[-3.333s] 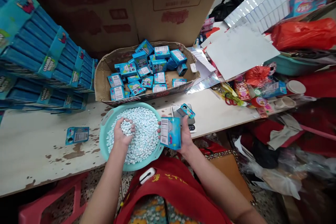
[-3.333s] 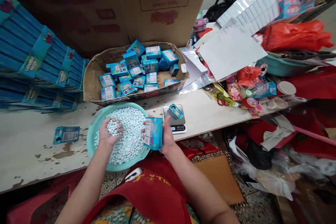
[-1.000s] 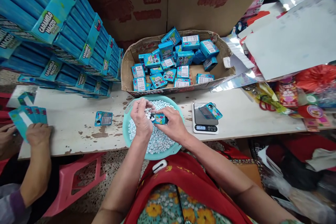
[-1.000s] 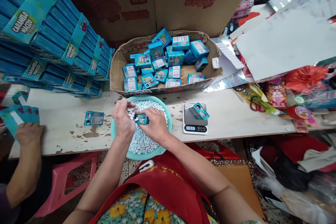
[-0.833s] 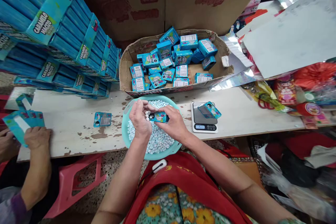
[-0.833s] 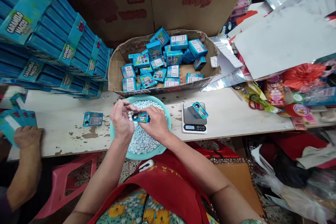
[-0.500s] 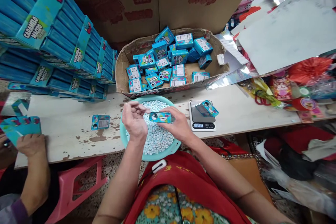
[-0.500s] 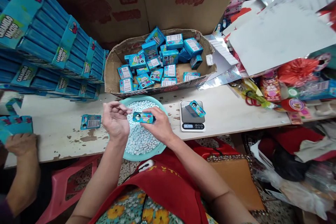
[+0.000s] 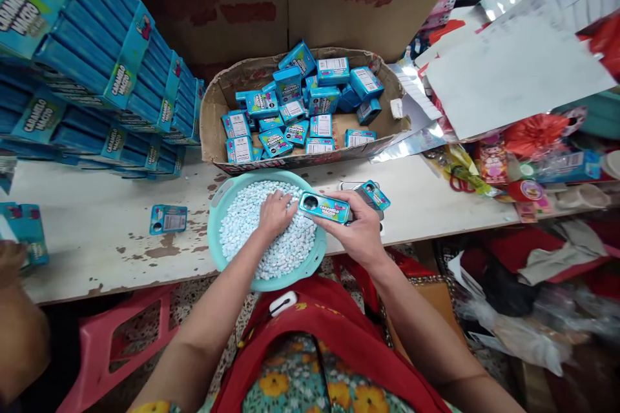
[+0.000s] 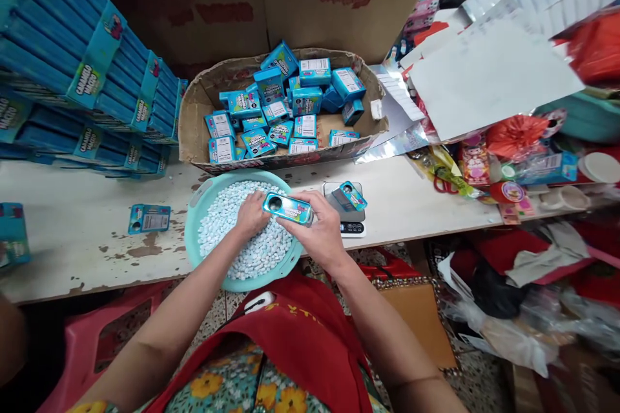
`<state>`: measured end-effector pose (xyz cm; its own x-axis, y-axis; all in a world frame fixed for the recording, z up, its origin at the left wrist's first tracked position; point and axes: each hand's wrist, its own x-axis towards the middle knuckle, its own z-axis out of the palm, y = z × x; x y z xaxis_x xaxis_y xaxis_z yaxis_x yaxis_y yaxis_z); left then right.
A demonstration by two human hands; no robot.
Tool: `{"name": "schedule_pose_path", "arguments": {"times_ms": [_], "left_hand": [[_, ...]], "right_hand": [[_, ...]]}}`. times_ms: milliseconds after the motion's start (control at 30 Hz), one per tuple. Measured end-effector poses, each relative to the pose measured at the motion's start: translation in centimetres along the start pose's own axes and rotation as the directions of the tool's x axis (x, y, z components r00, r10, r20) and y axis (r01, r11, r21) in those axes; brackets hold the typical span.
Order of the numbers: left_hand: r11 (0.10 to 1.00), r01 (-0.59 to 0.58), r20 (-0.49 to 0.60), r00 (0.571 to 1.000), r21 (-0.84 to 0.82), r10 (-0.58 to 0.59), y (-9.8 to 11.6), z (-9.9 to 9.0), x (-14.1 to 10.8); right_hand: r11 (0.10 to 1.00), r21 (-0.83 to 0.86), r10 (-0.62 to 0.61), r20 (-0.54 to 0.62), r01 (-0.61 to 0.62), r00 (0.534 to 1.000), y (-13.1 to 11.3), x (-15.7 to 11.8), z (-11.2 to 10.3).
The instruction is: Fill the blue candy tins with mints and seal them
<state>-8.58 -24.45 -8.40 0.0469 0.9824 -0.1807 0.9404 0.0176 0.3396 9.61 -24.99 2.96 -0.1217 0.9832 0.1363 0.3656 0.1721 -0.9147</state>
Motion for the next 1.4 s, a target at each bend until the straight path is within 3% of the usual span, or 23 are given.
{"name": "schedule_pose_path", "arguments": {"times_ms": [100,200,267,333,400,467,533,600,700,800,1033,1267,1400], "left_hand": [[0.992,0.123,-0.056,0.991,-0.018,-0.124,-1.8,0.1,-2.0],[0.906,0.281,-0.131,0.933,-0.316,-0.335,-3.2,-0.1,-3.0],[0.69,0.323,-0.091,0.867,-0.648,-0.49,-3.1,-1.2,-3.3],[0.325,0.266,0.037,0.822,-0.907,-0.569,-2.3,-3.1,-3.6],[-0.024,0.154,0.142,0.827,-0.988,-0.543,-0.9,-5.6,-3.9],[-0.232,0.024,0.139,0.857,-0.972,-0.495,0.6,-7.9,-4.1],[-0.324,-0.105,0.075,0.865,-0.94,-0.497,1.8,-9.5,-4.2],[-0.342,-0.206,0.006,0.849,-0.917,-0.528,2.6,-10.3,-4.1],[-0.279,-0.268,-0.06,0.811,-0.922,-0.582,3.0,-10.6,-3.8],[-0.209,-0.247,-0.064,0.776,-0.946,-0.627,3.2,-10.7,-3.6],[-0.088,-0.241,-0.128,0.747,-0.966,-0.652,3.8,-10.7,-3.1],[0.012,-0.237,-0.192,0.755,-0.971,-0.628,4.2,-10.6,-3.1],[0.126,-0.228,-0.254,0.714,-0.966,-0.652,4.3,-10.2,-2.8]], "right_hand": [[1.0,-0.012,-0.002,0.023,0.002,1.0,0.2,0.1,0.6],[0.999,-0.046,-0.003,0.036,0.005,0.999,0.6,0.2,1.2],[0.998,-0.067,-0.002,0.054,0.005,0.999,0.9,0.2,1.6],[0.996,-0.087,-0.009,0.096,0.017,0.995,1.1,0.1,2.2],[0.994,-0.1,-0.029,0.135,0.043,0.99,1.1,0.0,3.0],[0.99,-0.12,-0.055,0.162,0.075,0.985,0.9,-0.3,4.1],[0.98,-0.155,-0.091,0.201,0.124,0.975,0.6,-0.7,5.3],[0.968,-0.182,-0.123,0.249,0.171,0.961,0.1,-1.0,6.2],[0.964,-0.187,-0.135,0.265,0.188,0.955,-0.6,-1.3,6.7],[0.97,-0.159,-0.137,0.258,0.182,0.956,-0.9,-1.1,6.5],[0.987,-0.101,-0.103,0.218,0.128,0.97,-1.2,-0.6,5.7],[0.987,-0.114,-0.087,0.231,0.116,0.969,-1.1,-0.4,5.9],[0.982,-0.125,-0.109,0.237,0.141,0.965,-0.9,-0.3,6.3]]}}
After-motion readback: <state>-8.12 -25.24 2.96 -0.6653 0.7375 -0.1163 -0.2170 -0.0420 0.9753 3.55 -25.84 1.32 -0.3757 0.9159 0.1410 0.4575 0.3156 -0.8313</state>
